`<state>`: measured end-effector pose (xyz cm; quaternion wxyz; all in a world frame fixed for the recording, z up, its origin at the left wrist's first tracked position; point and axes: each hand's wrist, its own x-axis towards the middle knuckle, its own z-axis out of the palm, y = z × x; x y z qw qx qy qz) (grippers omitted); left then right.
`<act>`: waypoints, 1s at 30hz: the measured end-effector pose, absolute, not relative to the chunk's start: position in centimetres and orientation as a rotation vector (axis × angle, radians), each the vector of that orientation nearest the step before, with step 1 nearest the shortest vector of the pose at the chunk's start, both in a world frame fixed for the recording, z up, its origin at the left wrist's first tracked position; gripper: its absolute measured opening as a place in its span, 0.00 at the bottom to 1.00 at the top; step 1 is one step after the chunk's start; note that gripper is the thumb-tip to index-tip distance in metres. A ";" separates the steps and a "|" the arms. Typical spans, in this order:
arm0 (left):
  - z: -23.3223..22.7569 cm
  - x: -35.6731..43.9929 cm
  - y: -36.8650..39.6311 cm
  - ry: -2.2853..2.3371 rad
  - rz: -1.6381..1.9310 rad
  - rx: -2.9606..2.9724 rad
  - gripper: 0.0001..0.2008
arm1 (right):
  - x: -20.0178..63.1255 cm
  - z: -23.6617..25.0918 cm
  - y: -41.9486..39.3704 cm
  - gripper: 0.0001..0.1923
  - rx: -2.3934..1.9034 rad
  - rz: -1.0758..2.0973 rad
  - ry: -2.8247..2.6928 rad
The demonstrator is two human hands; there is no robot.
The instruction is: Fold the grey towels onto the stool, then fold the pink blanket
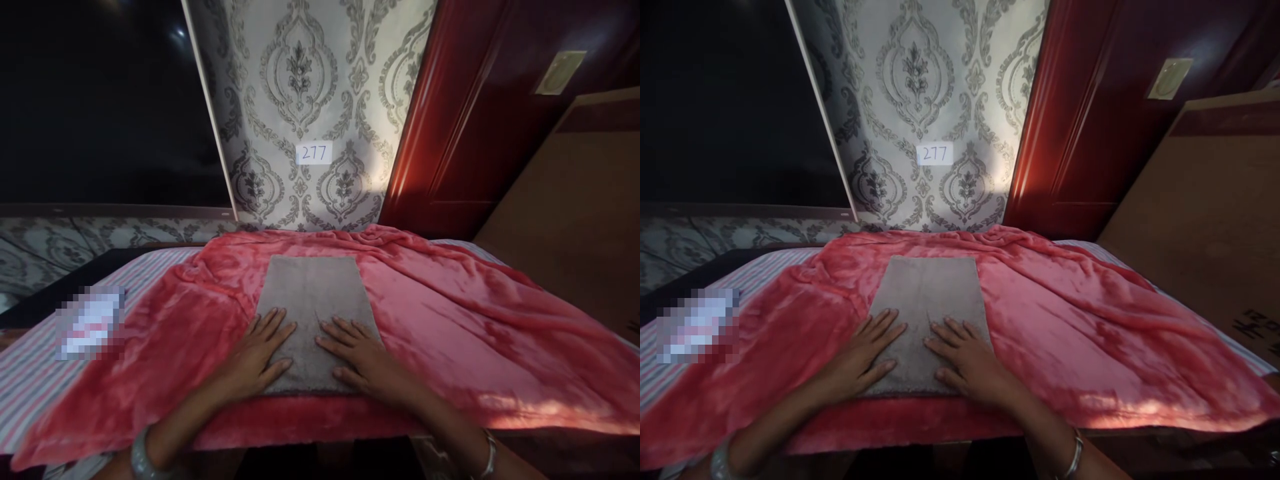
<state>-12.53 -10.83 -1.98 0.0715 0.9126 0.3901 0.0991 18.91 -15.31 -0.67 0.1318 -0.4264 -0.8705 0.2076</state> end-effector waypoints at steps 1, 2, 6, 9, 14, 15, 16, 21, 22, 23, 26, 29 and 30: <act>-1.5 -12.2 -11.2 1.179 0.298 2.726 0.31 | 19.1 -0.4 -14.9 0.28 -1.216 0.606 -2.497; -1.1 -11.7 -11.6 1.172 0.295 2.714 0.30 | 19.2 -0.1 -14.2 0.27 -1.206 0.599 -2.458; -0.4 -9.2 -13.8 0.992 0.279 2.765 0.35 | 18.4 1.3 -10.7 0.27 -1.269 0.463 -2.367; -1.2 -8.3 -14.8 0.982 0.292 2.832 0.41 | 17.3 1.2 -8.0 0.30 -1.271 0.450 -2.531; -3.1 -8.7 -15.1 0.985 0.439 2.897 0.38 | 17.2 -0.2 -4.9 0.30 -1.232 0.427 -2.652; -3.4 -8.7 -15.1 0.985 0.465 2.905 0.38 | 17.4 -0.4 -4.4 0.30 -1.233 0.417 -2.646; -3.5 -8.8 -15.1 0.988 0.481 2.911 0.38 | 17.6 -0.5 -4.1 0.31 -1.237 0.407 -2.640; -3.1 -8.8 -15.0 0.959 0.504 2.965 0.38 | 17.7 -0.6 -3.3 0.31 -1.280 0.385 -2.627; -3.0 -8.9 -15.0 0.934 0.525 2.981 0.36 | 17.5 -0.6 -3.5 0.32 -1.299 0.389 -2.624; -2.9 -8.9 -15.1 0.902 0.562 2.998 0.34 | 17.3 -0.6 -3.8 0.32 -1.316 0.401 -2.621; -2.9 -9.1 -15.3 0.816 0.741 3.026 0.27 | 16.5 -0.6 -5.7 0.36 -1.292 0.479 -2.634; -2.9 -9.1 -15.6 0.832 0.934 3.033 0.22 | 15.9 -0.6 -8.5 0.36 -1.150 0.611 -2.663; -2.9 -9.0 -15.6 0.842 0.974 3.037 0.21 | 15.8 -0.5 -9.5 0.35 -1.104 0.661 -2.664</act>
